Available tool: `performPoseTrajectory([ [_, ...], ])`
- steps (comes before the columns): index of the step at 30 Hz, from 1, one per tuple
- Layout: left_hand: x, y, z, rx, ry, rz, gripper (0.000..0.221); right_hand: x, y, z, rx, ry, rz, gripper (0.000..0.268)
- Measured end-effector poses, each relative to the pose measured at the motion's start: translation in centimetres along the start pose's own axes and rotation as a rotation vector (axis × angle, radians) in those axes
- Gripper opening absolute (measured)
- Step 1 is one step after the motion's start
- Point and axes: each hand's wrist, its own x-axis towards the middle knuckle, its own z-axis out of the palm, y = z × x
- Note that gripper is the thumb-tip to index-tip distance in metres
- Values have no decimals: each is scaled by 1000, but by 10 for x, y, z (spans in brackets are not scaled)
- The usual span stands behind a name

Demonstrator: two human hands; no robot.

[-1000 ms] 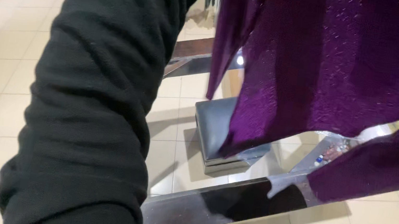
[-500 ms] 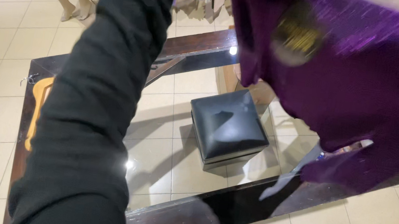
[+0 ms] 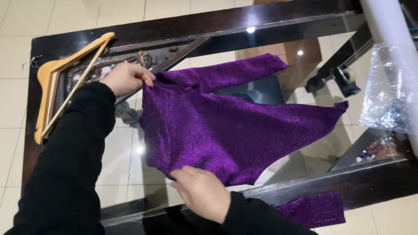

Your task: The person removes a purple bodysuit from a wooden hanger, folds the bodysuit into a small rectangle, and then places the folded garment into a clear plastic bag.

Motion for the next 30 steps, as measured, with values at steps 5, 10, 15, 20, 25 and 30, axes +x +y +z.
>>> performPoseTrajectory([
  [5,-35,-117,46,197,138,-35,32,3,11,48,-2,-232,-143,38],
  [10,-108,-74,127,527,262,-82,41,-15,74,38,-186,-119,-208,30],
  [15,-165,21,177,495,43,-296,80,-56,186,-29,-725,3,38,38],
  [20,-171,-27,224,591,42,-313,84,-110,298,-99,-877,-124,362,52],
  [25,-166,-58,242,765,93,-270,85,-134,357,-184,-733,5,249,41],
  [30,-156,-54,253,721,105,-367,85,-135,396,-296,-847,330,376,62],
])
